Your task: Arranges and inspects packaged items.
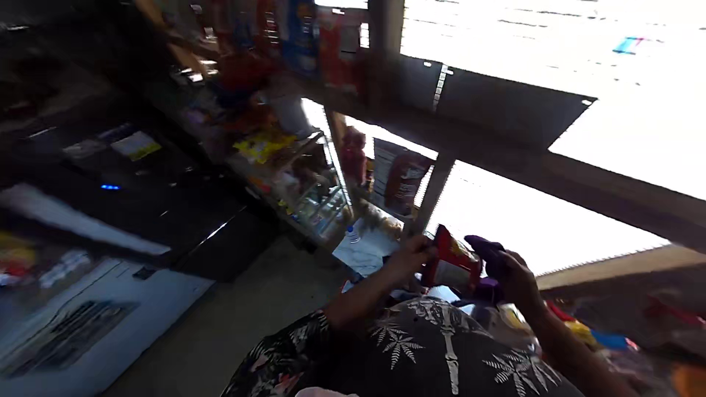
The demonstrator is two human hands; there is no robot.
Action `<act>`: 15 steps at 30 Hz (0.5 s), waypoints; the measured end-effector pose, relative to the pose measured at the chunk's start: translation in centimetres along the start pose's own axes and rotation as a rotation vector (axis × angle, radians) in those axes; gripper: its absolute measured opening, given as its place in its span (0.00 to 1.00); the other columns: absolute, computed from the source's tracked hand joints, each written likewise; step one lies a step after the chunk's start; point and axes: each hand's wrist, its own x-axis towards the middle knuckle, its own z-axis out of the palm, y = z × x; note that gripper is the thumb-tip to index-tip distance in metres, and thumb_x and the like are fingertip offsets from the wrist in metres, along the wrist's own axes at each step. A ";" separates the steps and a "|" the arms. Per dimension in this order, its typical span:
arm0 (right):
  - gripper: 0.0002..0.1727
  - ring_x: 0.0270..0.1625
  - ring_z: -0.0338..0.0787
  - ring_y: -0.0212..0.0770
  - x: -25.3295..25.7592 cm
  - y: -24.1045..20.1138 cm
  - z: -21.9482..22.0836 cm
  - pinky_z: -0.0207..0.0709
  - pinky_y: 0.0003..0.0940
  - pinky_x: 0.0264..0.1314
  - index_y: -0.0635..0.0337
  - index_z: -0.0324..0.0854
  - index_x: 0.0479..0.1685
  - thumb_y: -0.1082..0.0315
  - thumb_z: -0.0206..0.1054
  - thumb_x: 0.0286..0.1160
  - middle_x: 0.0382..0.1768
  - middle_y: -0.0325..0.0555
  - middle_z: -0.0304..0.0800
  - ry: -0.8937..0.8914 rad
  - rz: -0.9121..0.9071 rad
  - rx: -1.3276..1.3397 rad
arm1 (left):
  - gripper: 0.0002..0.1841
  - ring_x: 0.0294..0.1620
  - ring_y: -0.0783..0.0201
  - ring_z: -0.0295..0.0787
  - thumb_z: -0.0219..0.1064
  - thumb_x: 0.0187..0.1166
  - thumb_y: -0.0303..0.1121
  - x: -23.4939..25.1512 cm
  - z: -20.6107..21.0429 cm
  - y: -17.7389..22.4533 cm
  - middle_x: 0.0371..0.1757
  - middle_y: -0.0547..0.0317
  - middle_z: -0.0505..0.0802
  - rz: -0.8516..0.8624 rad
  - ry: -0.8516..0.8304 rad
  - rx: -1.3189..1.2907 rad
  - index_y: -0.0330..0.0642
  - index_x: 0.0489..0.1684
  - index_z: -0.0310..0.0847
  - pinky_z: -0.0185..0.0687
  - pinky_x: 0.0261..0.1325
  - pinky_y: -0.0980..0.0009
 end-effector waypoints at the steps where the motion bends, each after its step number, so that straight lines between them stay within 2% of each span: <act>1: 0.17 0.68 0.85 0.65 -0.1 1.2 -1.0 0.76 0.60 0.73 0.73 0.86 0.61 0.74 0.61 0.79 0.61 0.71 0.86 -0.018 0.046 -0.082 | 0.12 0.43 0.70 0.86 0.57 0.89 0.31 0.4 -0.5 -0.1 0.45 0.56 0.87 -0.005 -0.015 0.043 0.31 0.58 0.75 0.86 0.50 0.68; 3: 0.18 0.69 0.85 0.66 -0.4 1.9 -3.2 0.75 0.60 0.74 0.71 0.86 0.62 0.75 0.63 0.77 0.61 0.70 0.88 0.057 0.103 -0.147 | 0.11 0.45 0.70 0.87 0.57 0.88 0.31 1.3 -1.1 -0.2 0.46 0.57 0.87 -0.013 -0.055 0.061 0.32 0.58 0.76 0.86 0.52 0.68; 5: 0.20 0.68 0.86 0.62 -0.7 -0.4 -5.4 0.76 0.59 0.73 0.71 0.84 0.66 0.72 0.63 0.78 0.64 0.69 0.86 0.130 0.167 -0.123 | 0.11 0.46 0.70 0.88 0.56 0.88 0.29 2.3 -1.3 -0.6 0.47 0.56 0.88 -0.013 -0.101 0.031 0.31 0.60 0.75 0.87 0.53 0.67; 6: 0.21 0.65 0.87 0.58 -0.8 -2.0 -6.1 0.79 0.56 0.68 0.70 0.83 0.66 0.71 0.62 0.77 0.64 0.67 0.86 0.153 0.166 -0.083 | 0.11 0.46 0.70 0.88 0.55 0.88 0.29 2.8 -1.3 -0.8 0.47 0.57 0.88 0.003 -0.127 0.021 0.31 0.60 0.74 0.87 0.54 0.67; 8: 0.22 0.60 0.89 0.48 -0.7 -5.4 -6.3 0.85 0.46 0.61 0.71 0.83 0.64 0.71 0.63 0.71 0.65 0.63 0.85 0.125 0.100 0.018 | 0.10 0.43 0.73 0.87 0.54 0.88 0.28 4.2 -1.0 -1.0 0.44 0.61 0.88 0.051 -0.173 0.018 0.33 0.56 0.75 0.86 0.52 0.69; 9: 0.23 0.65 0.87 0.47 -0.4 -7.1 -5.9 0.83 0.44 0.65 0.70 0.83 0.65 0.70 0.65 0.70 0.70 0.62 0.82 0.058 0.062 0.068 | 0.08 0.40 0.74 0.85 0.54 0.88 0.29 4.9 -0.7 -1.0 0.41 0.63 0.87 0.072 -0.198 0.028 0.35 0.53 0.75 0.84 0.49 0.72; 11: 0.31 0.81 0.76 0.53 0.6 -9.7 -3.6 0.74 0.52 0.79 0.59 0.80 0.77 0.58 0.73 0.72 0.85 0.59 0.68 -0.094 0.005 0.088 | 0.08 0.40 0.76 0.84 0.54 0.88 0.30 6.1 0.1 -1.1 0.41 0.64 0.87 0.118 -0.249 0.042 0.36 0.53 0.76 0.82 0.47 0.73; 12: 0.36 0.85 0.72 0.56 1.1 -10.4 -1.9 0.71 0.57 0.81 0.52 0.74 0.84 0.50 0.72 0.74 0.89 0.58 0.60 -0.128 -0.027 0.039 | 0.10 0.43 0.74 0.86 0.54 0.87 0.28 6.4 0.5 -1.0 0.45 0.61 0.89 0.143 -0.277 0.045 0.34 0.59 0.75 0.85 0.51 0.70; 13: 0.38 0.85 0.70 0.60 1.5 -10.3 -0.1 0.69 0.62 0.80 0.48 0.71 0.87 0.44 0.67 0.77 0.90 0.60 0.59 -0.095 -0.079 -0.022 | 0.14 0.47 0.72 0.87 0.54 0.86 0.27 6.6 0.8 -0.8 0.49 0.59 0.89 0.172 -0.295 0.053 0.32 0.65 0.73 0.86 0.54 0.68; 14: 0.36 0.81 0.75 0.63 1.8 -9.8 1.6 0.72 0.65 0.76 0.48 0.72 0.85 0.44 0.64 0.78 0.86 0.63 0.65 0.008 -0.144 -0.081 | 0.16 0.47 0.72 0.87 0.53 0.85 0.25 6.7 1.0 -0.5 0.50 0.58 0.89 0.204 -0.293 0.073 0.31 0.68 0.72 0.86 0.55 0.67; 15: 0.33 0.75 0.81 0.64 2.0 -9.0 2.7 0.76 0.66 0.70 0.51 0.75 0.82 0.48 0.64 0.79 0.80 0.66 0.74 0.107 -0.192 -0.107 | 0.16 0.47 0.72 0.88 0.54 0.83 0.25 7.0 1.0 -0.2 0.49 0.58 0.89 0.230 -0.286 0.089 0.32 0.66 0.73 0.87 0.55 0.66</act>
